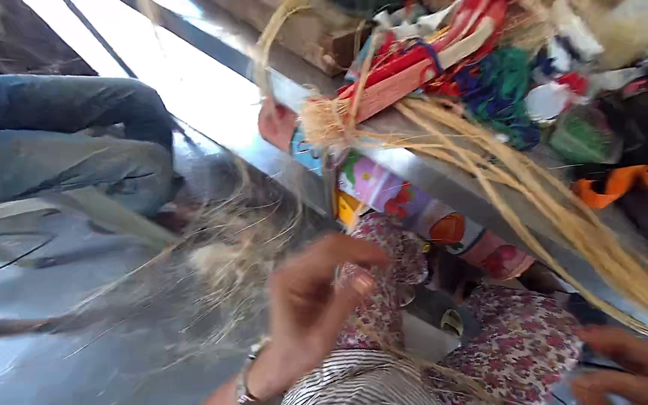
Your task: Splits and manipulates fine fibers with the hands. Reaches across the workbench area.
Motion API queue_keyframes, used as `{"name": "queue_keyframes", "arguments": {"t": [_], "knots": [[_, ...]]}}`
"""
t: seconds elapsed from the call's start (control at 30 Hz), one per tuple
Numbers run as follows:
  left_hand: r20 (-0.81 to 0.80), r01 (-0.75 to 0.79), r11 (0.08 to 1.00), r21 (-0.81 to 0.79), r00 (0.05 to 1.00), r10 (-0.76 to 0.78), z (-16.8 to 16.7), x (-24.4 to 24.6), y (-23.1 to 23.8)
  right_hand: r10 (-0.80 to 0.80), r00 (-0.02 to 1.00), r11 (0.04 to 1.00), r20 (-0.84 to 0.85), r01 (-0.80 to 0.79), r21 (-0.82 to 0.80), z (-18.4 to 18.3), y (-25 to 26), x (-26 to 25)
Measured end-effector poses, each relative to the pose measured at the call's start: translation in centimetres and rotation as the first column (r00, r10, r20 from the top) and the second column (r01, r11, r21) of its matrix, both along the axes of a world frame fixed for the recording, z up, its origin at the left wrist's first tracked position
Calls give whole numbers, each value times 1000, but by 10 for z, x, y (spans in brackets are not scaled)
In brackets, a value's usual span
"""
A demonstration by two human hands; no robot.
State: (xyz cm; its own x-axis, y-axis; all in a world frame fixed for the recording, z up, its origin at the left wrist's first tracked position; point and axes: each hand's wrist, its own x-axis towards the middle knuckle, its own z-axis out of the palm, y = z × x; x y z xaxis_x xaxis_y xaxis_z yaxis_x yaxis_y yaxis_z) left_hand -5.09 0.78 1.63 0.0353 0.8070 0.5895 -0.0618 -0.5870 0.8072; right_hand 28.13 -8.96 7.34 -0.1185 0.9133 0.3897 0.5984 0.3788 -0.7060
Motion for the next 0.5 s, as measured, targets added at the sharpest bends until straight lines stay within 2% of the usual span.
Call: {"name": "queue_keyframes", "arguments": {"t": [0.07,0.13,0.2,0.27,0.33,0.4,0.43,0.5], "knots": [[70,385,923,24,920,-386,7,60,-2,43,997,999,-59,-41,33,-8,10,-17],[123,578,816,19,808,-576,7,105,-5,26,980,997,-199,-12,73,-16,19,-28],[237,697,716,-26,700,-673,2,137,-9,-4,932,994,-361,43,99,-26,27,-34],[418,804,587,-99,569,-708,-5,156,-13,-32,872,994,-489,80,77,-33,31,-38],[593,855,485,-185,490,-639,-10,162,-17,-56,839,992,-542,109,66,-40,33,-38],[652,854,439,-279,504,-566,-12,161,-16,-55,820,990,-569,120,79,-47,36,-35],[641,842,446,-305,527,-558,-14,158,-15,-54,812,989,-581,123,80,-50,36,-34],[565,796,522,-307,594,-573,-19,153,-12,-66,805,989,-590,130,68,-52,36,-33]]}}
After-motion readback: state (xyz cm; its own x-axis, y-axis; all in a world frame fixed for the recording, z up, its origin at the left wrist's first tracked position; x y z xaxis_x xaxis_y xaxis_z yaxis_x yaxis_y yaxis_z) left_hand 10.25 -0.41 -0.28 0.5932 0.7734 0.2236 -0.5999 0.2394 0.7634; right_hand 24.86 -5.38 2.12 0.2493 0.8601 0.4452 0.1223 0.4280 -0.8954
